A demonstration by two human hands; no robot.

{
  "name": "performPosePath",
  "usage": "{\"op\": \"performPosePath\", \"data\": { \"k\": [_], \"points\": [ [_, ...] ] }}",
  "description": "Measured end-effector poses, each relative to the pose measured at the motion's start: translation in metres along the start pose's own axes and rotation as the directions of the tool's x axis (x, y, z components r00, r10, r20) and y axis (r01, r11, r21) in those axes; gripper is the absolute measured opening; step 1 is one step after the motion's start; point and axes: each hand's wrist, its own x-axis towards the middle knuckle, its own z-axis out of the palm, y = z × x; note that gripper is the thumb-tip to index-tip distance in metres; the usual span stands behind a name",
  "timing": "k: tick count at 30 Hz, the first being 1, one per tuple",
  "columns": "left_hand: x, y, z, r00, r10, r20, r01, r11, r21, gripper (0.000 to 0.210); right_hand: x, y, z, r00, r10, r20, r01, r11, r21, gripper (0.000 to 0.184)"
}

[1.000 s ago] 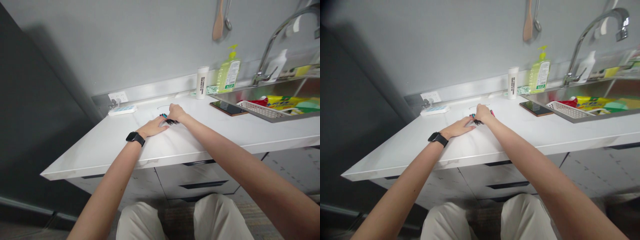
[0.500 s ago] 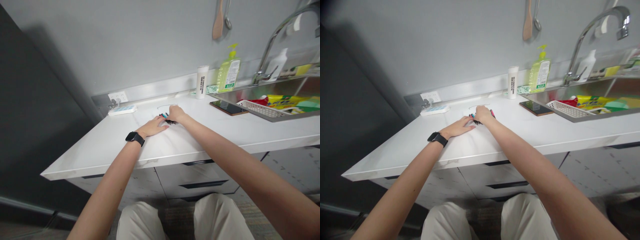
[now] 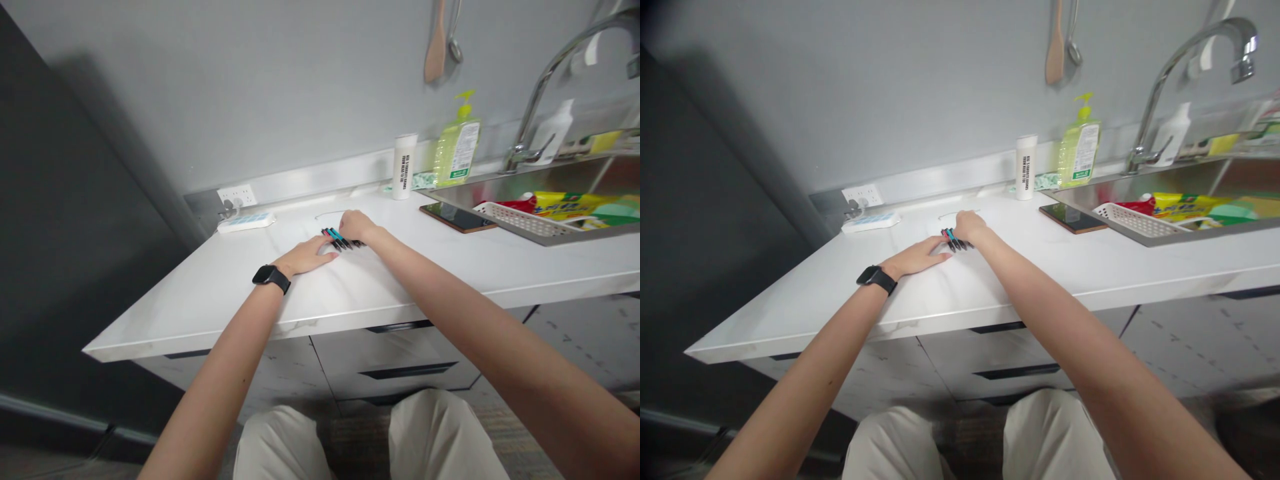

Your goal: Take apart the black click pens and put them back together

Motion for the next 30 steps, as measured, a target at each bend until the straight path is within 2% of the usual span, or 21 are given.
{"op": "performPosePath", "data": {
  "k": [4, 9, 12, 16, 19, 21, 24, 30],
  "points": [
    [-0.001, 0.003, -0.002, 1.000, -0.008, 0.008, 0.008, 1.000, -0.005, 0.062, 0.003, 0.008, -0.003, 0.999, 0.018, -0.026, -0.018, 1.000, 0.001, 0.039],
    [-0.004, 0.008, -0.004, 0.999, -0.041, 0.017, 0.041, 0.999, -0.006, 0.060, 0.007, 0.018, -0.004, 0.980, 0.175, -0.097, -0.175, 0.985, 0.005, 0.047],
    [-0.003, 0.006, -0.002, 0.999, -0.034, 0.003, 0.034, 0.999, -0.010, 0.061, 0.006, 0.024, -0.005, 0.962, 0.271, -0.030, -0.271, 0.963, 0.008, 0.050],
    [0.000, 0.001, 0.001, 1.000, 0.003, -0.023, -0.003, 1.000, 0.010, 0.064, 0.007, 0.031, -0.007, 0.956, 0.286, 0.062, -0.288, 0.958, 0.016, 0.048],
    [0.001, -0.002, 0.003, 1.000, 0.014, -0.017, -0.013, 1.000, 0.027, 0.062, 0.009, 0.033, -0.009, 0.973, 0.230, -0.028, -0.230, 0.973, -0.009, 0.045],
    [0.002, -0.003, 0.004, 1.000, 0.014, -0.016, -0.013, 0.999, 0.034, 0.062, 0.011, 0.032, -0.010, 0.993, 0.103, -0.065, -0.104, 0.994, -0.016, 0.038],
    [0.002, -0.004, 0.004, 1.000, 0.017, -0.013, -0.016, 0.999, 0.039, 0.063, 0.012, 0.026, -0.010, 0.999, -0.030, -0.019, 0.030, 0.999, -0.015, 0.032],
    [0.001, -0.002, 0.002, 1.000, 0.016, -0.012, -0.016, 0.999, 0.036, 0.064, 0.011, 0.017, -0.007, 0.995, -0.078, 0.065, 0.081, 0.995, -0.048, 0.034]
  ]
}}
